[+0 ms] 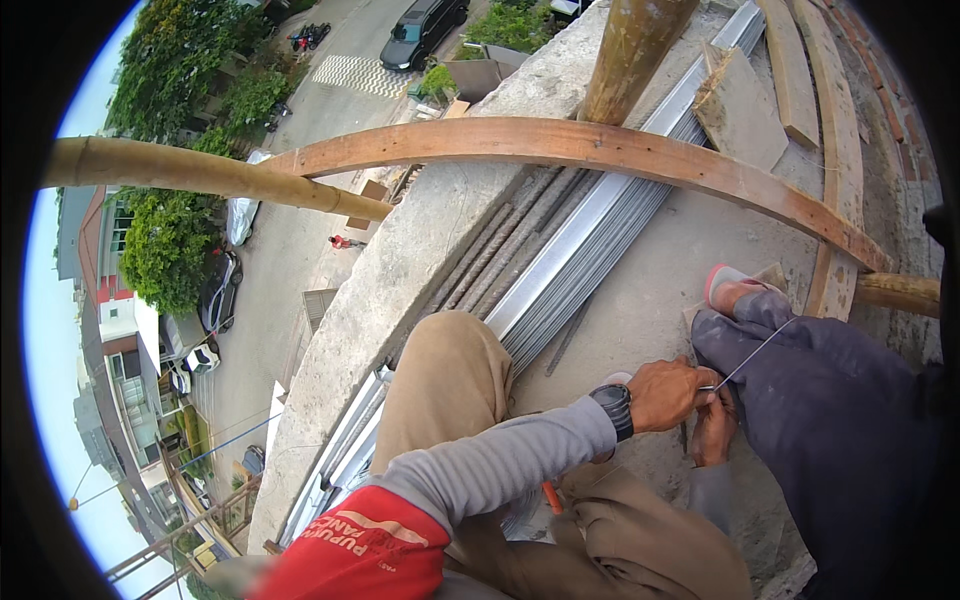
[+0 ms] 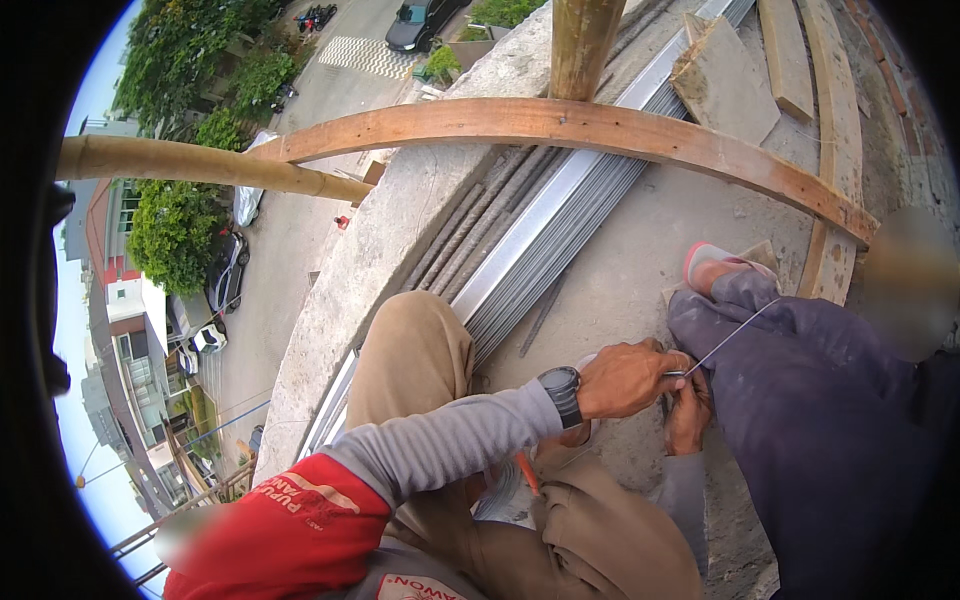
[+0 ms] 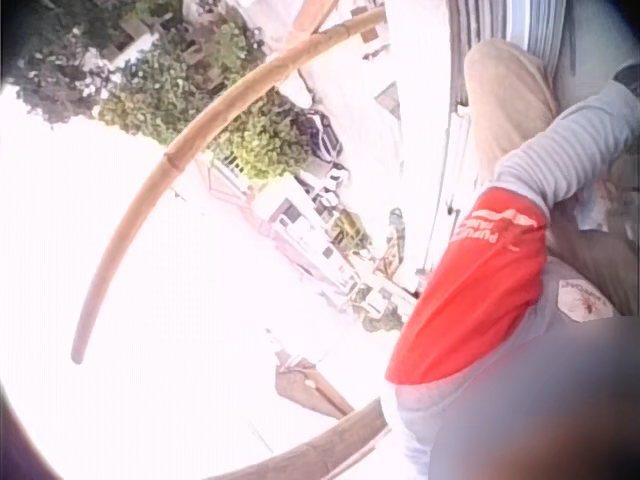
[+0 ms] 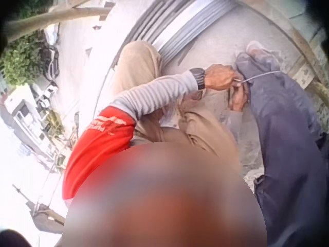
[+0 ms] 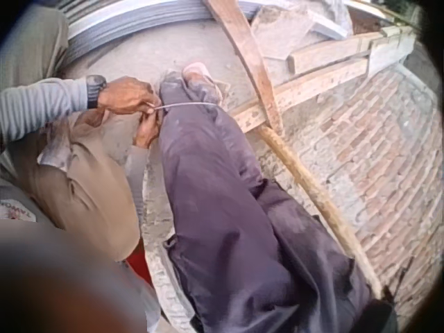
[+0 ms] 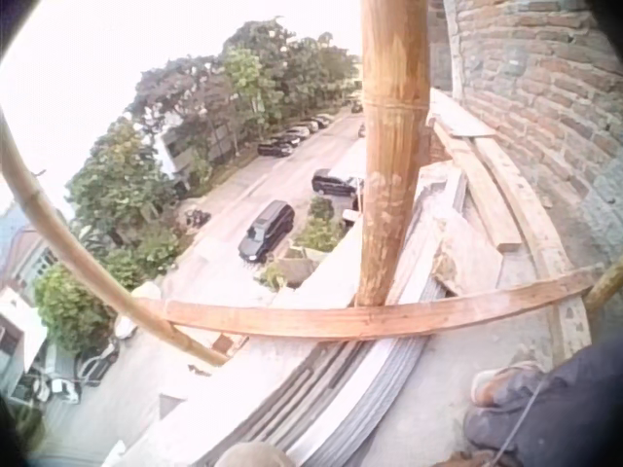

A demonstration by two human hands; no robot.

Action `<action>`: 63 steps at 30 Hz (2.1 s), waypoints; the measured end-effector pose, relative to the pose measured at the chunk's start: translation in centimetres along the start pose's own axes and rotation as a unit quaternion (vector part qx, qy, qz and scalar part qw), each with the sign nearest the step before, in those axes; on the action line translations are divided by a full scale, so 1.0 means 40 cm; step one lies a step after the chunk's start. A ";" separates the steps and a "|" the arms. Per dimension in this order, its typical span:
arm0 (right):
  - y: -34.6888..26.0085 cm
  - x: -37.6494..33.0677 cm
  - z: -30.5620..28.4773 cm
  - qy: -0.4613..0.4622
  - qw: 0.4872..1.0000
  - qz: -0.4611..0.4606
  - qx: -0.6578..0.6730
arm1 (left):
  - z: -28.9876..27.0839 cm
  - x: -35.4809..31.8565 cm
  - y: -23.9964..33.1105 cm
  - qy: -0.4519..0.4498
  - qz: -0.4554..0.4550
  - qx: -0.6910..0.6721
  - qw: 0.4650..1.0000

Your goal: The person secures bamboo poles to wooden planks on a rooftop scaffolding using wire and pliers. They wrap wire around the pole and plank, twist it with pliers, and hammer nails to reinforce the connection.

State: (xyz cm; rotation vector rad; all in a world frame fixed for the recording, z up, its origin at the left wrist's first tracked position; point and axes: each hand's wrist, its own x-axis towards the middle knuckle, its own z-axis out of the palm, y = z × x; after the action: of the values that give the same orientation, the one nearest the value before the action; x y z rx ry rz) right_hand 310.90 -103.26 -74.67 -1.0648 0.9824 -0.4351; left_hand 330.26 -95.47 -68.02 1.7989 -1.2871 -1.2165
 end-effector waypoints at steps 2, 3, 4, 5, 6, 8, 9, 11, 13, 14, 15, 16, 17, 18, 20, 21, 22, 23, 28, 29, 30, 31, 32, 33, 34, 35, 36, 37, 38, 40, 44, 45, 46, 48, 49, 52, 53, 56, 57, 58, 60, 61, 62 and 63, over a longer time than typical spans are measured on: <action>-0.024 0.002 0.020 0.015 0.999 0.028 0.014 | 0.002 0.010 -0.009 -0.029 0.014 -0.055 0.998; -0.041 0.001 0.035 0.056 0.997 0.059 0.004 | 0.001 0.012 -0.014 -0.021 0.020 -0.026 0.999; -0.059 -0.007 0.052 0.062 0.996 0.058 0.003 | 0.000 0.014 -0.019 0.003 0.037 -0.003 0.999; -0.080 -0.019 0.070 0.039 0.994 0.071 0.075 | -0.003 0.016 -0.022 0.015 0.059 0.013 0.998; -0.102 -0.033 0.088 0.047 0.985 0.101 0.134 | -0.007 0.020 -0.024 0.013 0.059 0.007 0.998; -0.128 -0.058 0.135 0.048 0.972 0.133 0.190 | -0.019 0.028 -0.025 -0.008 0.065 -0.016 0.998; -0.134 -0.071 0.157 0.041 0.972 0.137 0.188 | -0.026 0.033 -0.025 -0.010 0.068 0.006 0.998; -0.137 -0.086 0.181 0.060 0.976 0.128 0.169 | -0.042 0.045 -0.021 -0.017 0.076 0.040 0.996; -0.128 -0.092 0.173 0.124 0.978 0.106 0.130 | -0.065 0.057 -0.019 -0.038 0.078 0.040 0.995; -0.117 -0.094 0.160 0.140 0.978 0.092 0.120 | -0.076 0.065 -0.018 -0.030 0.081 0.031 0.996; -0.111 -0.090 0.133 0.166 0.978 0.105 0.066 | -0.089 0.073 -0.018 -0.023 0.049 0.015 0.998; -0.101 -0.087 0.102 0.171 0.980 0.105 0.012 | -0.104 0.084 -0.020 -0.041 0.057 0.033 0.997; -0.093 -0.085 0.065 0.178 0.977 0.110 -0.046 | -0.113 0.094 -0.018 -0.048 0.068 0.056 0.995; -0.083 -0.077 0.029 0.178 0.974 0.065 -0.123 | -0.126 0.109 -0.016 -0.081 0.074 0.080 0.991; -0.060 -0.057 -0.027 0.163 0.950 -0.015 -0.267 | -0.151 0.136 -0.008 -0.132 0.107 0.109 0.979; -0.050 -0.053 -0.048 0.165 0.933 -0.060 -0.314 | -0.162 0.143 -0.001 -0.127 0.112 0.124 0.978; -0.045 -0.050 -0.066 0.166 0.912 -0.105 -0.360 | -0.168 0.147 0.007 -0.135 0.120 0.104 0.978; -0.032 -0.047 -0.072 0.180 0.893 -0.152 -0.385 | -0.173 0.148 0.016 -0.133 0.128 0.086 0.979; 0.054 -0.028 -0.028 0.248 0.958 -0.092 -0.111 | -0.095 0.094 0.066 -0.087 0.118 0.045 0.988; 0.073 -0.016 -0.013 0.250 0.964 -0.084 -0.034 | -0.057 0.076 0.071 -0.090 0.121 0.036 0.988; 0.088 -0.010 -0.002 0.280 0.958 -0.050 0.028 | -0.005 0.061 0.075 -0.074 0.131 0.027 0.988; 0.099 -0.005 0.008 0.252 0.964 -0.064 0.051 | 0.055 0.045 0.075 -0.019 0.157 0.009 0.987; 0.107 0.000 0.017 0.249 0.963 -0.049 0.086 | 0.124 0.028 0.080 0.071 0.115 -0.005 0.991; 0.110 0.002 0.024 0.241 0.963 -0.034 0.115 | 0.189 0.022 0.080 0.200 0.087 -0.027 0.976; 0.110 0.002 0.031 0.228 0.963 -0.020 0.140 | 0.239 0.053 0.064 0.291 0.110 -0.246 0.918; 0.105 0.000 0.037 0.213 0.963 -0.002 0.166 | 0.280 0.077 0.053 0.374 0.172 -0.432 0.802; 0.099 -0.002 0.043 0.195 0.962 0.014 0.192 | 0.305 0.110 0.045 0.353 0.259 -0.737 0.515; 0.089 -0.004 0.051 0.172 0.960 0.032 0.218 | 0.324 0.114 0.041 0.315 0.245 -0.853 0.336; 0.079 -0.005 0.059 0.150 0.957 0.051 0.244 | 0.338 0.109 0.044 0.280 0.242 -0.926 0.076; 0.057 -0.004 0.076 0.096 0.946 0.092 0.297 | 0.349 0.075 0.061 0.226 0.128 -0.867 -0.425; 0.026 -0.002 0.102 -0.003 0.907 0.178 0.381 | 0.349 -0.034 0.086 0.059 -0.094 -0.458 -0.882; 0.024 -0.006 0.104 -0.021 0.897 0.201 0.392 | 0.339 -0.040 0.080 0.017 -0.097 -0.399 -0.911; 0.023 -0.010 0.104 -0.027 0.893 0.219 0.392 | 0.325 -0.038 0.075 0.041 -0.087 -0.286 -0.953; 0.019 -0.027 0.096 -0.037 0.885 0.253 0.389 | 0.246 -0.065 0.019 -0.055 -0.064 -0.455 -0.887; 0.016 -0.038 0.089 -0.039 0.891 0.249 0.378 | 0.200 -0.092 0.011 -0.055 -0.064 -0.436 -0.896; -0.007 -0.072 0.056 -0.052 0.924 0.188 0.328 | 0.040 -0.196 0.018 -0.027 -0.039 -0.211 -0.976; -0.018 -0.079 0.044 -0.059 0.939 0.141 0.308 | -0.015 -0.212 0.017 -0.083 -0.024 -0.124 -0.988; -0.061 -0.094 0.012 -0.041 0.967 0.059 0.242 | -0.134 -0.201 -0.001 -0.193 0.034 -0.124 -0.973; -0.071 -0.092 0.009 -0.027 0.972 0.060 0.226 | -0.147 -0.181 -0.007 -0.121 0.059 -0.167 -0.977; -0.084 -0.094 0.006 -0.012 0.976 0.062 0.210 | -0.152 -0.156 -0.018 -0.076 0.071 -0.205 -0.973; -0.101 -0.102 0.007 0.023 0.977 0.098 0.189 | -0.134 -0.104 -0.041 0.062 0.102 -0.264 -0.957; -0.108 -0.108 0.009 0.027 0.975 0.100 0.194 | -0.117 -0.085 -0.051 0.094 0.059 -0.257 -0.960; -0.113 -0.116 0.009 0.020 0.975 0.093 0.201 | -0.105 -0.067 -0.061 0.119 0.022 -0.253 -0.960; -0.116 -0.125 0.007 0.018 0.976 0.095 0.194 | -0.098 -0.060 -0.072 0.167 0.002 -0.243 -0.956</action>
State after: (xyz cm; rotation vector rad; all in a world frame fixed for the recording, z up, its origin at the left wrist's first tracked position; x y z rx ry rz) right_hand 309.16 -101.64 -68.27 -0.6070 0.9732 -0.4672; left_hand 334.69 -92.37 -68.14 1.9767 -1.9115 -1.3297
